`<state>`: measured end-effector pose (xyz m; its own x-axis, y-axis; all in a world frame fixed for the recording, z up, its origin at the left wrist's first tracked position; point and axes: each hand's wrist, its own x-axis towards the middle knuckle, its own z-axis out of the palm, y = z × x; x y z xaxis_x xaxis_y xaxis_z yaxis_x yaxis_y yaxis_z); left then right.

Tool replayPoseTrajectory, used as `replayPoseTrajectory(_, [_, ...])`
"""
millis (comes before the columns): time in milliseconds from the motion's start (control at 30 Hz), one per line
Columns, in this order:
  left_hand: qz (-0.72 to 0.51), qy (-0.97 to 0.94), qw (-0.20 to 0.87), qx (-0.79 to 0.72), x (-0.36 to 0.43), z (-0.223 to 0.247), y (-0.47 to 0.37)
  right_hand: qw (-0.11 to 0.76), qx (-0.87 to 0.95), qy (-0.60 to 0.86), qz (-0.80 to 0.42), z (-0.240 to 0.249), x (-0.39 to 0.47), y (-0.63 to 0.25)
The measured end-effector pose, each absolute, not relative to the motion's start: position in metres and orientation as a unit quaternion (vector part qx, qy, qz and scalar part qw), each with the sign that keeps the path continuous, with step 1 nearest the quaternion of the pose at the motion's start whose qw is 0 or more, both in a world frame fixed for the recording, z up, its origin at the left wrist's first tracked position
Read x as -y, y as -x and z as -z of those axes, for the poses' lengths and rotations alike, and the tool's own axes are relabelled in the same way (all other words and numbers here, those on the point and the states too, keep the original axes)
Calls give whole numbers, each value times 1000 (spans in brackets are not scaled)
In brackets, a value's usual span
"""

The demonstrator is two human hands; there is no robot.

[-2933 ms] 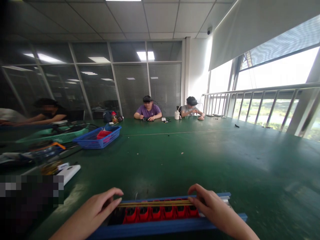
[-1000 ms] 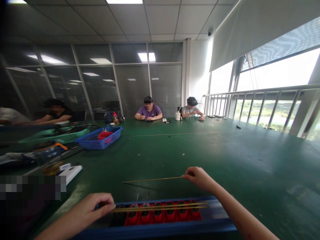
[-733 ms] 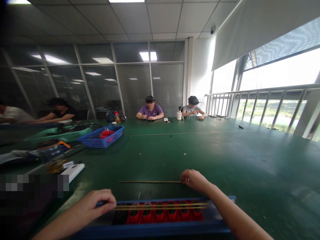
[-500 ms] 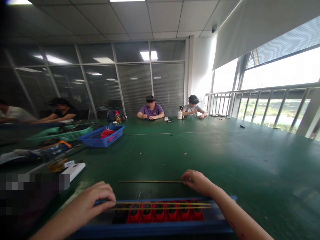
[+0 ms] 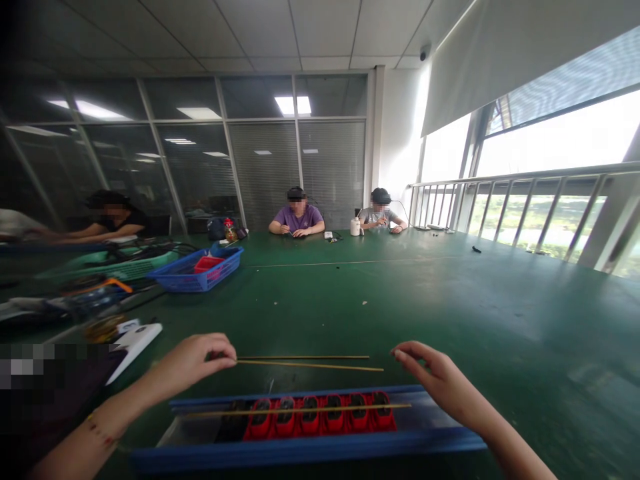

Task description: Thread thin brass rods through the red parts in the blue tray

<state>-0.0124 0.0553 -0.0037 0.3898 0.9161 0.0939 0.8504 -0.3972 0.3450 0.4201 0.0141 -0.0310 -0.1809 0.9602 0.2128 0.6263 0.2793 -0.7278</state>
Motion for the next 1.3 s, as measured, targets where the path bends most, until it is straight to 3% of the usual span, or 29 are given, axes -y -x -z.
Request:
replayPoseTrajectory(200, [-105, -822, 146, -540, -88, 41, 11, 223, 780, 539, -226, 37, 8, -407])
replayPoseTrajectory(433, [-80, -820, 135, -550, -112, 62, 21, 192, 788, 531, -244, 41, 10, -400])
replayPoseTrajectory(567, [-84, -825, 132, -542, -115, 63, 23, 206, 773, 527, -287, 39, 7, -406])
replayPoseTrajectory(800, [-95, -828, 149, -533, -111, 63, 26, 304, 690, 570, -326, 35, -15, -426])
replayPoseTrajectory(1067, [-109, -822, 172, -531, -108, 64, 26, 313, 663, 553, -396, 47, -49, -412])
replayPoseTrajectory(1300, [-114, -822, 187, -526, -105, 58, 31, 262, 700, 585, -316, 64, -72, -395])
